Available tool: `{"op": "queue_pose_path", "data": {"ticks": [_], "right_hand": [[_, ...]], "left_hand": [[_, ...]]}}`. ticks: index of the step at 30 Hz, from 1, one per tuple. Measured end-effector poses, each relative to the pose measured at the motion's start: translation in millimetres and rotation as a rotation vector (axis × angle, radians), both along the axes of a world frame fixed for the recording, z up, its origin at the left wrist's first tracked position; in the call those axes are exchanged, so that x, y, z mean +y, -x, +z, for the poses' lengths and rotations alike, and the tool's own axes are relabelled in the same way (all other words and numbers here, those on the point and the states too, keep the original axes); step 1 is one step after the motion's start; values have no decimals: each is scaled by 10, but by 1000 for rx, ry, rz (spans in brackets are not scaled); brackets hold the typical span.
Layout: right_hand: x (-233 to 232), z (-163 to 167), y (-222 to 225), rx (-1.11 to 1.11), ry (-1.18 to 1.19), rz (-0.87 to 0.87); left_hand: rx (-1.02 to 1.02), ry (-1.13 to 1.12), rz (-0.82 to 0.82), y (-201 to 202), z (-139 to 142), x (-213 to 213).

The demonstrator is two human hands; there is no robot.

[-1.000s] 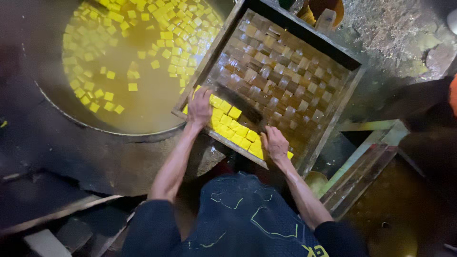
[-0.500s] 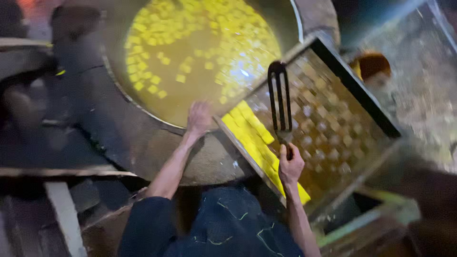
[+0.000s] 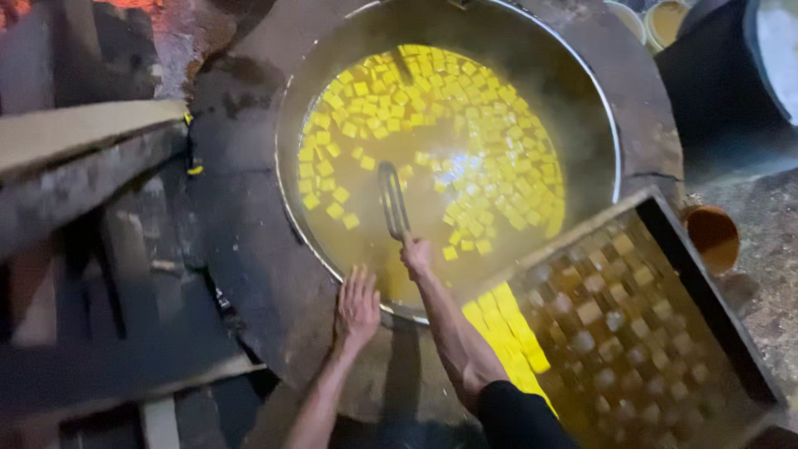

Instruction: The person uses a slotted metal spatula to scoop yellow tofu cubes from a large pot of hot liquid and places them into a rectangular woven tray. The person repeats this scooping and placing action continuously throughout the clip.

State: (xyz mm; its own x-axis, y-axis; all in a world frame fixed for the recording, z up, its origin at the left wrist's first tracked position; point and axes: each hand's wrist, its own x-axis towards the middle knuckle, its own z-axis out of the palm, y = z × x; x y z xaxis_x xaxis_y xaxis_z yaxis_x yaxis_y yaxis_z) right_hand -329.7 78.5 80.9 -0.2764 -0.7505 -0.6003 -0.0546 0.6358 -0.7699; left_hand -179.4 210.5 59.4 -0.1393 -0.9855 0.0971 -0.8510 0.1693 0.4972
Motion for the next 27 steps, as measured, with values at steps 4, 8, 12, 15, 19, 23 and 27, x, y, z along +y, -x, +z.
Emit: {"op": "queue_pose_path", "data": {"ticks": [4, 8, 12, 15, 19, 23, 27], "right_hand": [[-917, -364, -2, 803, 94, 423], [-1837, -718, 2, 803, 224, 582], [-2368, -1027, -113, 818, 337, 519], [-2358, -1173, -357, 361, 474, 242], [-1884, -1205, -537, -52, 263, -1], [-1230, -1121, -449, -85, 161, -260], [-1025, -1076, -48, 167, 86, -144]], "left_hand": [[-32, -137, -10, -142, -205, -234], [-51, -170, -28, -183, -391, -329], [48, -159, 6, -189, -504, -326], [24, -268, -25, -186, -511, -324], [8, -247, -7, -163, -420, -328], [23, -208, 9, -155, -318, -314], [31, -117, -2, -152, -275, -237]]}}
